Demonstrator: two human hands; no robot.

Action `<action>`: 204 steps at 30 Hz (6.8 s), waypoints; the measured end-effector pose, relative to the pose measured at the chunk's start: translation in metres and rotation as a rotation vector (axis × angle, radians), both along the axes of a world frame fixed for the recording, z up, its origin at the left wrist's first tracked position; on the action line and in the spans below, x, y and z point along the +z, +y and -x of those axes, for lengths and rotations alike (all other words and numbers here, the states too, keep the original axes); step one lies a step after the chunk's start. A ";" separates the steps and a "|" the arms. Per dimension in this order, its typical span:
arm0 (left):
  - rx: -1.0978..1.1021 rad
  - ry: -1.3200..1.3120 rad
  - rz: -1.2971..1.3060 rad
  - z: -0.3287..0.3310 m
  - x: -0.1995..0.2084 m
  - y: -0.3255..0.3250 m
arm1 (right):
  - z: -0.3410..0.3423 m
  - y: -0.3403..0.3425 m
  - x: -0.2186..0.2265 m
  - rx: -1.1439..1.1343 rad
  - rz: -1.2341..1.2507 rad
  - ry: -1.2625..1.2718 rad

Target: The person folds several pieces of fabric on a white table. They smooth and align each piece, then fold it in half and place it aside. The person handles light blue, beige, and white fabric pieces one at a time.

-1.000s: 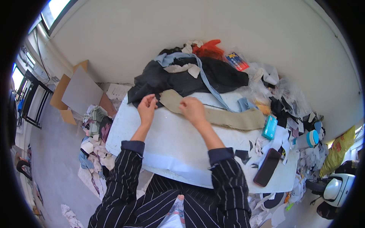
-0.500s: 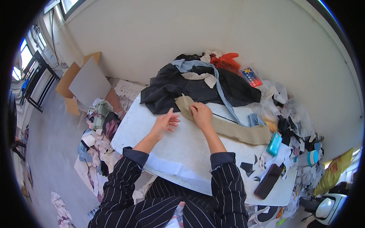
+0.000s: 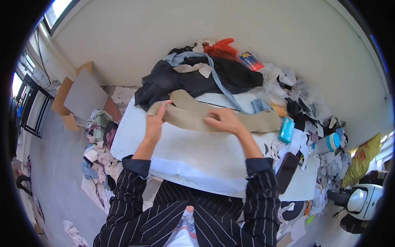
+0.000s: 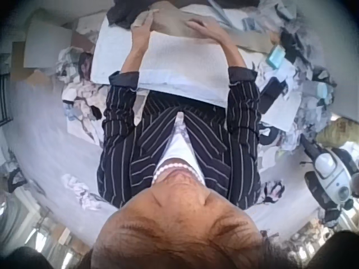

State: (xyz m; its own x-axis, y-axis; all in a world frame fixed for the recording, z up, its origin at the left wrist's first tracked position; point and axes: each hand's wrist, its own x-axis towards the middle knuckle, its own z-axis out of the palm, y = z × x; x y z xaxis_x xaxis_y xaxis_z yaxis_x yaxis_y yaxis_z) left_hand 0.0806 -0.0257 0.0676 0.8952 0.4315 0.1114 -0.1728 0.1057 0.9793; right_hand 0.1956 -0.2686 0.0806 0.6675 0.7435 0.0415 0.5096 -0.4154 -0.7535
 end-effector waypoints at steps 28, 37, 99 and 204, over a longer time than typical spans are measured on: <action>-0.416 0.258 -1.450 0.098 -0.061 0.019 | 0.123 -0.142 -0.054 -0.140 0.567 -0.458; -0.449 0.233 -1.366 0.099 -0.054 -0.010 | 0.135 -0.200 -0.060 -0.394 0.252 -0.495; -0.350 0.021 -1.236 0.105 -0.104 0.020 | 0.175 -0.153 -0.081 -0.450 0.100 -0.572; -0.139 -0.066 -1.191 0.163 -0.026 0.007 | 0.201 -0.195 0.150 -0.701 -0.935 -0.522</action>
State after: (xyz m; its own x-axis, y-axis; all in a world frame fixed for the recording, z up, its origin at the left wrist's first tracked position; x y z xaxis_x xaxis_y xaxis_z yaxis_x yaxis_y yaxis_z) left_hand -0.0829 -0.0186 0.0417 0.9036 -0.0735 0.4221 -0.2851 -0.8386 0.4642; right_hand -0.0049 -0.4635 0.2303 0.6494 -0.2132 0.7299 0.7197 -0.1374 -0.6805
